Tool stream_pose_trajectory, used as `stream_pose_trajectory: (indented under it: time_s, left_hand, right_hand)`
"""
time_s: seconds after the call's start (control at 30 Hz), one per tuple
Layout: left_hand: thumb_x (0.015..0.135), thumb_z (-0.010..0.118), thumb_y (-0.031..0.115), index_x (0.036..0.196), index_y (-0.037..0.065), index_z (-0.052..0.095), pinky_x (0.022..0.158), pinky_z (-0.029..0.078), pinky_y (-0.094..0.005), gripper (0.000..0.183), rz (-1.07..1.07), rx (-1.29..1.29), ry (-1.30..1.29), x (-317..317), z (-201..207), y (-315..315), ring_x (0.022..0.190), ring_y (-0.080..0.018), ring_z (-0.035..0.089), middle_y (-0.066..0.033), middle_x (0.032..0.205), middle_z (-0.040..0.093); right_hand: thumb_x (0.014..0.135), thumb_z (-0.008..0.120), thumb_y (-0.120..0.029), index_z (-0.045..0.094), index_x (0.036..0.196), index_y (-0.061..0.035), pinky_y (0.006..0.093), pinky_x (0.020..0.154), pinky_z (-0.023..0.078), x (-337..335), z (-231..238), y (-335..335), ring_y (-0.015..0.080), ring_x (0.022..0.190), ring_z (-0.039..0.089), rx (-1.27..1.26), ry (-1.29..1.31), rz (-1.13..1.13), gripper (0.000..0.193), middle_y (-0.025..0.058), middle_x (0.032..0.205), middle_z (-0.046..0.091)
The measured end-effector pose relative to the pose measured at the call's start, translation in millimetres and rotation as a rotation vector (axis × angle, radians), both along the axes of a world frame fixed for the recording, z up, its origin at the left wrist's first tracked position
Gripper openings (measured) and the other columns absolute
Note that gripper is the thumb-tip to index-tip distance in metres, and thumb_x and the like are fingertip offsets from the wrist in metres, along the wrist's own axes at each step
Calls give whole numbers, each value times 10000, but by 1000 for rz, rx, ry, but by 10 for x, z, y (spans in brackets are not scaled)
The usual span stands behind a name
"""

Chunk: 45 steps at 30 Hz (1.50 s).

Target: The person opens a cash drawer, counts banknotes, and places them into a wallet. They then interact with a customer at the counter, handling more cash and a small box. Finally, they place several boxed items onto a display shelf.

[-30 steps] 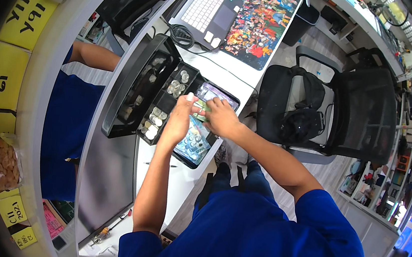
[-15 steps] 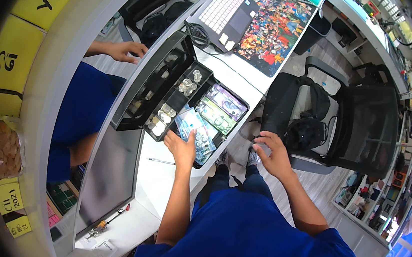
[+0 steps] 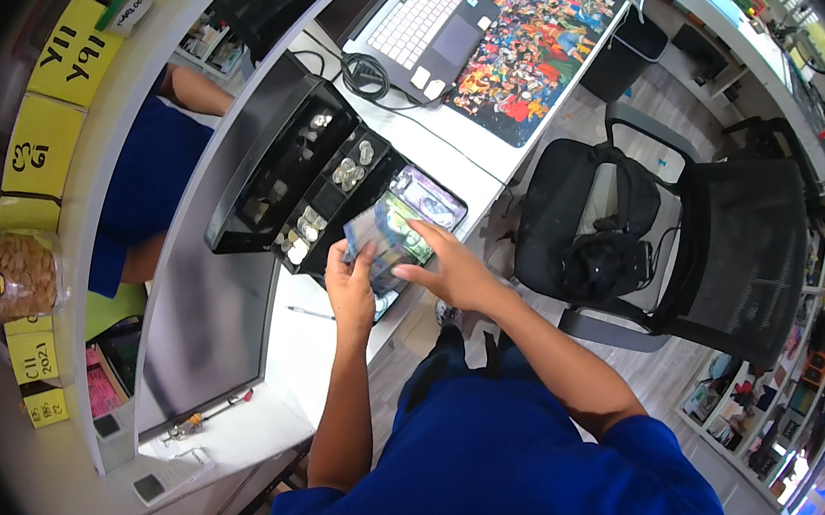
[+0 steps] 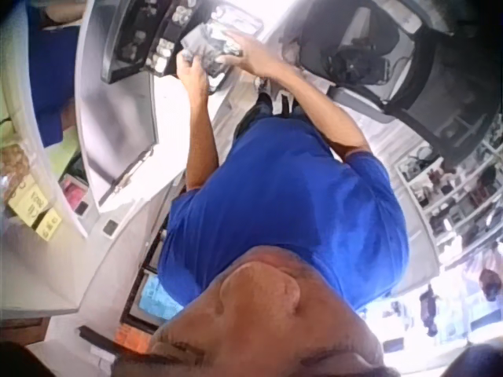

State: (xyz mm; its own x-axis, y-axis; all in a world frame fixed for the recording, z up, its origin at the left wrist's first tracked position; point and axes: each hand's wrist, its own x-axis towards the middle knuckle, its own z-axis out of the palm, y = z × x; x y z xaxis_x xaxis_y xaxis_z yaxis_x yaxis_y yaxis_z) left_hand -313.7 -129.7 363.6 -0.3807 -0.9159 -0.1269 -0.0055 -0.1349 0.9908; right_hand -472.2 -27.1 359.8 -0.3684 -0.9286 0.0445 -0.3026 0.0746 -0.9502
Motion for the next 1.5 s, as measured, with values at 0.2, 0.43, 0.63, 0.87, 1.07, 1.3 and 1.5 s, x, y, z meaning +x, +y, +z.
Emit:
stream_pose_trajectory:
  time_s: [0.2,0.43,0.63,0.87,1.07,1.3,1.5]
  left_hand:
    - [1077,543,356,1296,33,588,1023,457,-317,392,-52,318,360,-185,315,-85,1156,-155,606,-77,1279,639]
    - [1008,662,178,1258,5,624,960,451,-271,306,-162,297,78,-518,359,294,1086,-116,620,-50,1198,678]
    - [992,636,237,1354,28,525,973,494,-339,432,-338,518,295,-709,410,410,1107,-188,628,-97,1239,639]
    - [1056,580,205,1479,11,430,1105,441,-424,489,-607,575,299,-942,557,496,1286,-238,574,-139,1394,580]
    - [1053,574,199,1432,35,483,1076,456,-437,423,-805,854,303,-1075,616,456,1243,-250,590,-123,1358,604]
    - [1014,638,122,1309,13,588,909,565,-334,319,-792,682,225,-950,637,303,1018,-173,695,-73,1151,701]
    - [993,624,104,1288,-1,592,856,600,-357,314,-779,739,190,-777,564,138,963,-201,727,-109,1140,710]
  right_hand:
    - [995,687,-324,632,1276,10,338,875,542,-259,23,-98,164,927,683,127,-754,107,440,80,1051,736]
    - [959,724,-404,592,1304,16,354,956,496,-357,28,138,199,1100,634,152,-339,22,560,137,1190,680]
    - [954,747,-392,606,1296,19,357,951,511,-497,269,426,198,1104,637,185,-448,-206,553,138,1201,691]
    - [912,736,-318,554,1220,-14,461,856,514,-574,604,616,380,1034,680,92,-190,-302,470,247,1098,676]
    - [921,756,-352,532,1213,6,456,868,517,-561,882,1015,419,1014,662,11,118,-368,513,256,1088,620]
    - [974,686,-224,640,1119,-55,340,891,456,-527,878,1268,168,998,560,-119,-68,-522,227,78,1059,615]
    - [721,687,-13,778,887,-208,498,1182,243,-492,1478,1231,382,1406,380,-266,620,-383,272,93,1458,539]
